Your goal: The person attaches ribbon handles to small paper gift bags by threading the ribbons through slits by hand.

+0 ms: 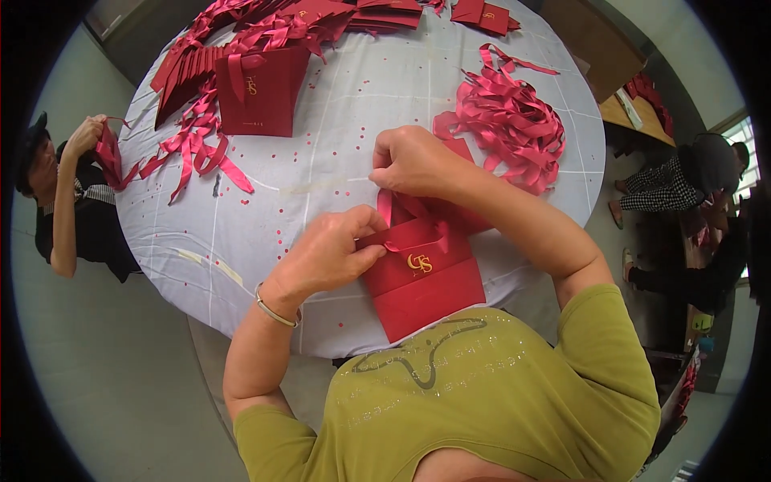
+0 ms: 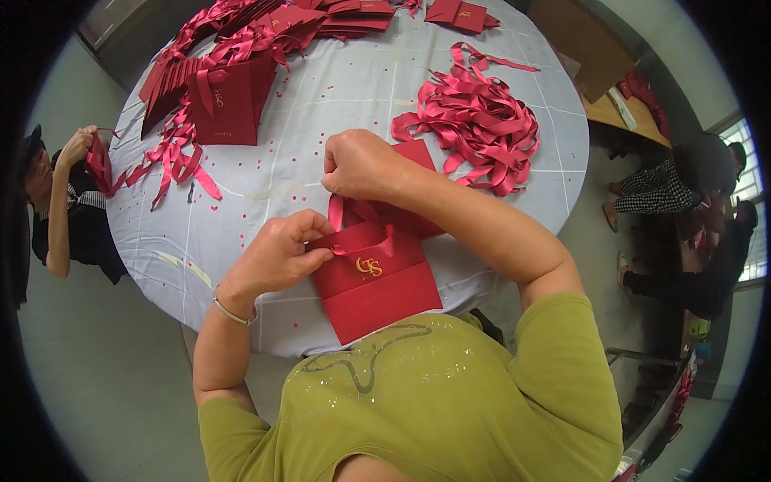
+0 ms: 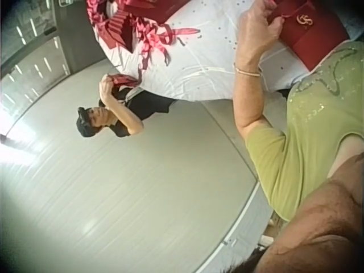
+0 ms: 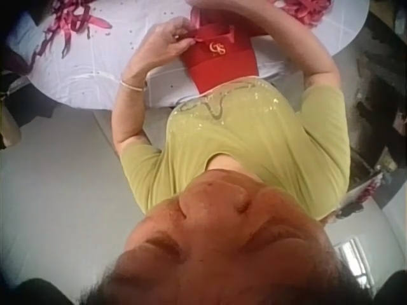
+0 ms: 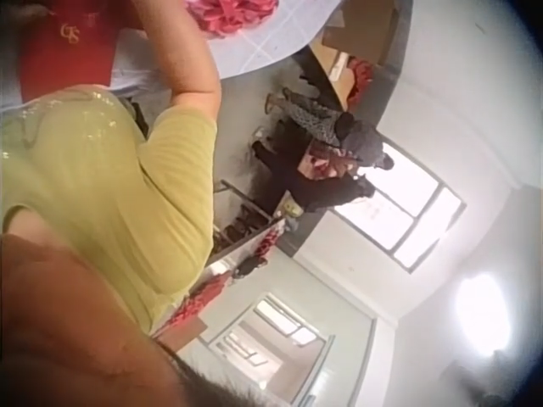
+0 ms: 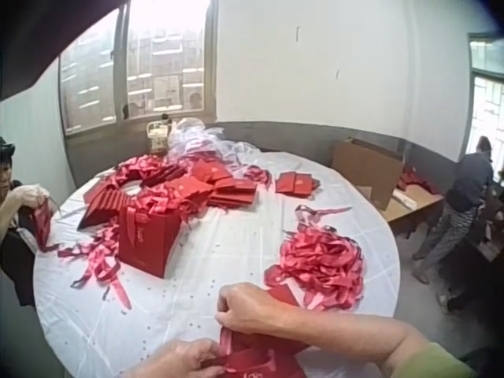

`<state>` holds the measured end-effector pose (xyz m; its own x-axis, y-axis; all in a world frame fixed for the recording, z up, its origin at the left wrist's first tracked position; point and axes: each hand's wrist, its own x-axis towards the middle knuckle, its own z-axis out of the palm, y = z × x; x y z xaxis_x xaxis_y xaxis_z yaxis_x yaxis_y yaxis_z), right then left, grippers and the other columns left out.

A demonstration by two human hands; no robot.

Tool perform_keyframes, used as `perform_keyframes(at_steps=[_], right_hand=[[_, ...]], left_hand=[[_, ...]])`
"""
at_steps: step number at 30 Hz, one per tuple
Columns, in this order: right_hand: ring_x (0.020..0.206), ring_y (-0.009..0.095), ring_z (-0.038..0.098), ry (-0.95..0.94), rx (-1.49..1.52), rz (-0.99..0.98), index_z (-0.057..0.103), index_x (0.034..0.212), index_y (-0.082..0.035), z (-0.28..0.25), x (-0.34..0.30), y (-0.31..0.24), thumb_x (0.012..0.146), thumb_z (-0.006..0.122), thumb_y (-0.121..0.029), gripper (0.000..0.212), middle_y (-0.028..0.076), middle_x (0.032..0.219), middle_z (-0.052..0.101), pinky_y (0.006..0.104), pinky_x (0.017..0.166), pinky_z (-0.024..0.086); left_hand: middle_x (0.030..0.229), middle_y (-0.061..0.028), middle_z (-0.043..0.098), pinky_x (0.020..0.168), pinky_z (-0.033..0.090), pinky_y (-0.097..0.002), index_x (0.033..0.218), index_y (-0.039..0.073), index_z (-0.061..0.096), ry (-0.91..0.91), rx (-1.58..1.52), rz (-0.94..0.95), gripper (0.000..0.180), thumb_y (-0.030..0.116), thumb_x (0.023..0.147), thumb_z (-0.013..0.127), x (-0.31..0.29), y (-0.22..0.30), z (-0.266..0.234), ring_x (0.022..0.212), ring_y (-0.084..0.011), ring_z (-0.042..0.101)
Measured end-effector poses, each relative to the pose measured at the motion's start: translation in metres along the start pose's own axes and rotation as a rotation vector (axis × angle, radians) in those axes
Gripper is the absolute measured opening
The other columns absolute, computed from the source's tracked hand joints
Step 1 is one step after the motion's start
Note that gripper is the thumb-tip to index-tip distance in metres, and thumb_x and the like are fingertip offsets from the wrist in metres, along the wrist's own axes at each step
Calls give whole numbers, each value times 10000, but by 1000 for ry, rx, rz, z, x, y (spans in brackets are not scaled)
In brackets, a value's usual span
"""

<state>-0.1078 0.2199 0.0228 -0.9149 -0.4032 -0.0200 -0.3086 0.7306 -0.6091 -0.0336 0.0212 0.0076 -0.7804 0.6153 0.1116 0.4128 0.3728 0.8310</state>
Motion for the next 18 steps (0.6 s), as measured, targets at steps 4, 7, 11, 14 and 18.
perform_keyframes(at_steps=[4,7,11,14,18], right_hand=[[676,204,653,63,192,-15,665,815,30,6,2,13,715,729,-135,203,145,739,675,323,639,524],[680,189,647,111,262,-38,658,814,25,13,2,15,721,721,-135,195,141,745,671,317,641,521],[679,204,650,226,207,-98,650,818,17,24,11,21,716,720,-128,190,143,740,667,326,644,523],[676,247,657,384,120,-61,640,858,8,25,25,32,700,720,-113,215,144,739,662,348,644,528],[674,236,655,392,121,-28,635,855,12,25,25,30,700,725,-121,223,145,738,659,340,640,527]], left_hand=[[856,-110,725,617,504,-274,976,-3,610,-7,-25,-14,242,13,772,739,1,4,0,688,-130,649],[850,-99,721,606,497,-263,955,-3,603,-43,-30,-59,232,18,773,745,2,3,1,687,-103,632],[822,-95,711,599,492,-263,941,0,594,-55,-25,-36,230,18,770,748,4,3,5,666,-104,619],[854,-124,708,662,515,-315,952,18,602,-95,11,-65,235,66,773,747,6,2,4,751,-209,657],[889,-156,707,710,534,-365,958,35,615,-129,-1,-137,242,117,772,748,8,-3,4,838,-305,694]])
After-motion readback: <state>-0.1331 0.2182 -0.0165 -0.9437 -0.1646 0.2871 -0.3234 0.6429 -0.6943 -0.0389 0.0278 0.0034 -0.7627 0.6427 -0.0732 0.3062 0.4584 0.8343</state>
